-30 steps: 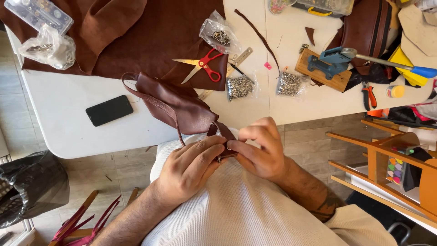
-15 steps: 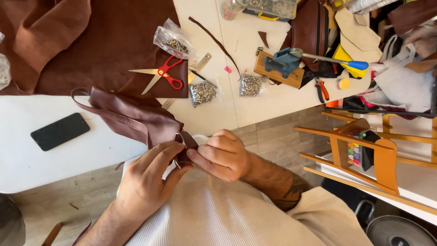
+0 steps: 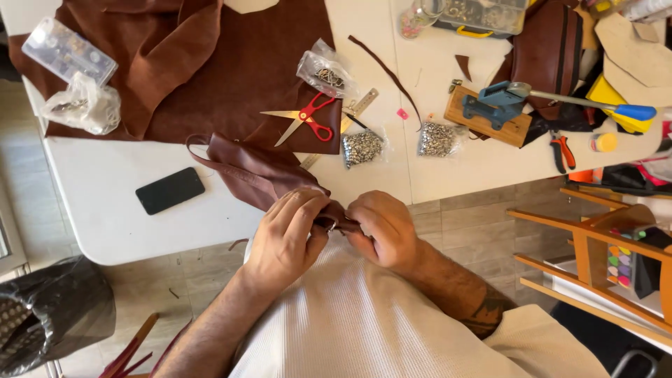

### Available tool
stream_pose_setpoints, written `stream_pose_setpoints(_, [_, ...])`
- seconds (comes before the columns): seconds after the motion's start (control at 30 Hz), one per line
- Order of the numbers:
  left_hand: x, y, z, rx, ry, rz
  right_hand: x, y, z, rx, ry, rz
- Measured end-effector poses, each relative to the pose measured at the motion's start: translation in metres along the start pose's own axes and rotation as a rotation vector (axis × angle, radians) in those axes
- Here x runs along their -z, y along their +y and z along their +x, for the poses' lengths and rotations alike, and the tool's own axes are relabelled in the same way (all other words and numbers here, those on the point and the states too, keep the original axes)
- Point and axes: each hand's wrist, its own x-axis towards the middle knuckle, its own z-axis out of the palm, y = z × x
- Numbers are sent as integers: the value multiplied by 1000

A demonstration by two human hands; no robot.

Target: The person assembles a brown leather bag by attaching a metal ring to a strap using a rivet setter and hammer. They retrieve small metal components from a shelf, position the rivet on the strap, and strike it to secure the hardware.

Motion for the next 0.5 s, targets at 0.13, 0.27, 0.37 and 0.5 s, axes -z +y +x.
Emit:
stream_pose_setpoints(0.13, [7,-12,19,-8,-98,-115,4,-6,8,-434,-59,217])
stream_pose_setpoints(0.27, [20,-9,39,130,-267,-260,7,8,0,-586,-80,363])
stream_pose_setpoints(0.37, [19,-15,34,171,-360,-282,9,10,-1,-618,-167,453])
stream_pose_setpoints(0.5, [25,-17,32,180,-479,-142,6,-1,4,-544,-184,398])
